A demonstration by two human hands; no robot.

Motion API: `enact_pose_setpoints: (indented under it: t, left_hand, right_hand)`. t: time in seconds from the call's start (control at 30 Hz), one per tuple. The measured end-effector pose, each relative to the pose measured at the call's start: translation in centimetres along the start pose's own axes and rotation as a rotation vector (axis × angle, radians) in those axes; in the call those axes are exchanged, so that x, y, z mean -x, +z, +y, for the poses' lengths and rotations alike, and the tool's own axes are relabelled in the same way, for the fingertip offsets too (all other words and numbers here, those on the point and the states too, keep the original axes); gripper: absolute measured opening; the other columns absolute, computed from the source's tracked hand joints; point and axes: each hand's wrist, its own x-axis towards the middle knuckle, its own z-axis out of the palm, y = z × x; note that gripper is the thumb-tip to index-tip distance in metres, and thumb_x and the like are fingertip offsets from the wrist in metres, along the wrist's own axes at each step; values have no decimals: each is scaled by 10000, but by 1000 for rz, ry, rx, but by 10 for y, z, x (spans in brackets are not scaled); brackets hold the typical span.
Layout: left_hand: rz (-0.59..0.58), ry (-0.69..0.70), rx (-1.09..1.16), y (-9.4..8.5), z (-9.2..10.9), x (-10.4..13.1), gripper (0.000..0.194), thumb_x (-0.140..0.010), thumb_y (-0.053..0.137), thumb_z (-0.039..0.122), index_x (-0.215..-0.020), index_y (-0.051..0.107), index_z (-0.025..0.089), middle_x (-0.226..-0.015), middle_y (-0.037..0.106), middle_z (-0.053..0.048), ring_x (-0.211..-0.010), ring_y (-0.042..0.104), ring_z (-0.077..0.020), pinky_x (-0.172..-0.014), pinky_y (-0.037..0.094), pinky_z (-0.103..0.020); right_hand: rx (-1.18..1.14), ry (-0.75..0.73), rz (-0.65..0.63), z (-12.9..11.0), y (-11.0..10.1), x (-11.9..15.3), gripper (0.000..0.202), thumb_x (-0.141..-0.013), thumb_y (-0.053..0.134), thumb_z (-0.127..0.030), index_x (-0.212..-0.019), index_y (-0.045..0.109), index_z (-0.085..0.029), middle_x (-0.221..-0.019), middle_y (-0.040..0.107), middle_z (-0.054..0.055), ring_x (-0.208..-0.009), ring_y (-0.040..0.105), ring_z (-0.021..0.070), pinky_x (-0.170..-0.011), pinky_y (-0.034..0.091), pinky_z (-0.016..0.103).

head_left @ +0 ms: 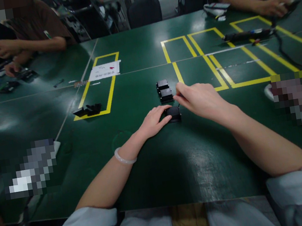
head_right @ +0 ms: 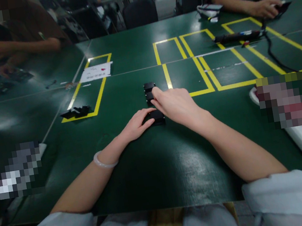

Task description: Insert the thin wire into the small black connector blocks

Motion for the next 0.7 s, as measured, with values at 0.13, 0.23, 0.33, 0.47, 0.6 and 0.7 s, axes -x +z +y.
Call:
enact_pose_setpoints:
  t: [0.13,0.23,0.33,0.47,0.6,0.7]
  left_hand:
    - [-11,-14,-8,0,0,0,462,-1013,406,490,-1369,491,209,-1342,605,-92,-1188,566,-265,-1018,430,-418]
    - [-15,-23,-9,0,0,0,460,-1008,415,486,-1368,489,208,-1348,602,-97,-1203,561,-270,-1028,427,-423]
    - [-11,-23,-7,0,0,0,456,-1009,415,484,-1365,491,210,-1347,602,-96,-1198,563,-271,-1023,429,-425]
    - [-10,-20,-7,0,0,0,449,-1013,411,483,-1365,493,217,-1341,604,-88,-1186,564,-268,-1008,435,-415]
    - [-2,-10,-2,0,0,0,450,-1013,414,482,-1366,492,214,-1339,605,-84,-1175,567,-262,-1009,433,-411]
    - [-4,-14,2,0,0,1,451,-1011,414,486,-1365,494,218,-1341,604,-84,-1178,567,-262,-1014,432,-412]
  right_hand:
    - [-28,-1,-7,-1,0,0,370,-1007,265,-376,-1192,519,-181,-919,733,97,-752,665,231,-566,248,299]
    - [-48,-2,1,-2,0,1,355,-991,273,-348,-1183,519,-179,-930,731,94,-738,654,220,-570,259,300]
    - [-48,-5,-5,-2,0,1,355,-988,280,-339,-1190,522,-175,-928,730,94,-740,653,212,-569,257,297]
    - [-3,2,-11,-1,0,0,366,-1002,296,-367,-1211,530,-178,-878,730,92,-748,670,237,-554,237,299]
    - [43,39,0,0,0,-1,353,-1000,343,-411,-1159,563,-185,-838,727,95,-757,682,259,-551,223,302]
    - [43,50,-5,1,-1,-2,340,-998,357,-423,-1130,571,-193,-830,726,94,-765,683,255,-552,222,301]
